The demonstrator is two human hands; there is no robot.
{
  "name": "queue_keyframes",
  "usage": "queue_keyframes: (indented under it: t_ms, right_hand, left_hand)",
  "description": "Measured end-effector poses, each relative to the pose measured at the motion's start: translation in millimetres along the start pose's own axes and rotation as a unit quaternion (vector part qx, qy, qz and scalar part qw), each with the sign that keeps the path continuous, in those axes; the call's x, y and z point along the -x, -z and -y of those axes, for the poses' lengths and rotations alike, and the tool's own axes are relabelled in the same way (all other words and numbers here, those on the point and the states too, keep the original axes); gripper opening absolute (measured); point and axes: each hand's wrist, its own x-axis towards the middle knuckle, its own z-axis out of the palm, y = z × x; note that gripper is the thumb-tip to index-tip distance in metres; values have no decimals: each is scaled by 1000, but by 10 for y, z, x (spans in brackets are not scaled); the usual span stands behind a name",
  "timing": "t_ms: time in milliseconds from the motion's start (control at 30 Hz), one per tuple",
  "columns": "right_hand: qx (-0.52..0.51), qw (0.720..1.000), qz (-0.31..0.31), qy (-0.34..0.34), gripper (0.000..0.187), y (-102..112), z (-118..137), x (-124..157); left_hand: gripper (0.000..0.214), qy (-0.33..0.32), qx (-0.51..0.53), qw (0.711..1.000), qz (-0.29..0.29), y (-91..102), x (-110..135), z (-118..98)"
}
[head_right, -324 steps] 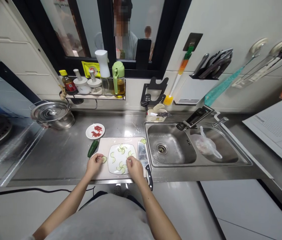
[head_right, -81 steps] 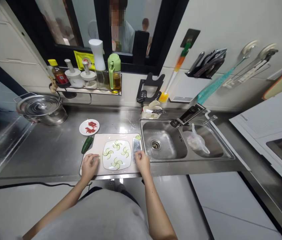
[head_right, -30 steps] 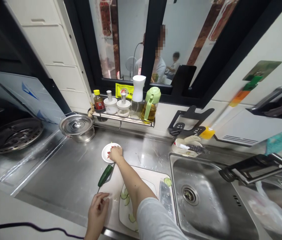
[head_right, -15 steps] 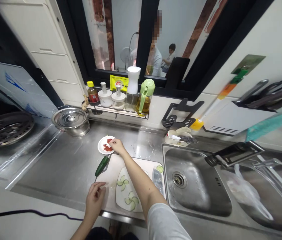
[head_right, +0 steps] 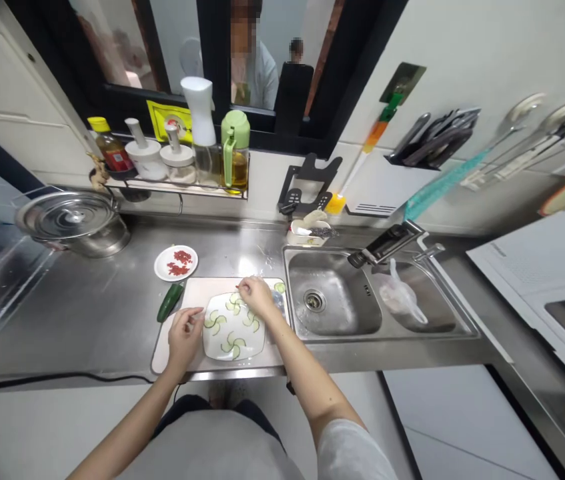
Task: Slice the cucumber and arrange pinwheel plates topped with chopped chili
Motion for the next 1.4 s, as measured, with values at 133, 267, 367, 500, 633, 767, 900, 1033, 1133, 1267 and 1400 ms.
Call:
queue_keyframes:
  t_ms: [133,267,367,500,633,767,900,1033,1133,1267,1400]
  right_hand:
    - [121,991,63,5,21,-67,-39,238]
    - [171,980,100,13,26,-132,26,284]
    - [191,975,107,26,27,-144,54,289]
    - [205,971,115,40,27,-156,38,304]
    - [206,970,116,55,28,-185,9,303]
    - [208,970,113,62,28,-217,-5,285]
    - [214,968,113,65,28,-241,-20,261]
    - [213,968,115,64,27,-268,-37,244]
    - [219,967,115,64,28,-291,-49,235]
    - [221,967,114,60,28,-318,-67,233]
    - [221,968,108,58,27,-336,-81,235]
  left_hand:
    - [26,-26,-57,998,28,-61,61,4]
    - [32,-67,-200,973,89,-129,15,-33]
    - [37,-81,-275,949,131,-211,-66,-93]
    - [44,-96,-306,930,177,-328,-137,-136]
    - [47,-103,-320,920,200,-407,-147,-131]
    - [48,-114,-327,916,203,-438,-141,-120]
    - [48,-120,-326,916,202,-458,-144,-101]
    - [47,-120,-331,913,207,-485,-156,-67]
    - [46,-122,-334,911,209,-502,-163,-47]
    - [44,-128,-337,909,209,-510,-169,-47]
    - [43,-131,-340,908,209,-511,-175,-69]
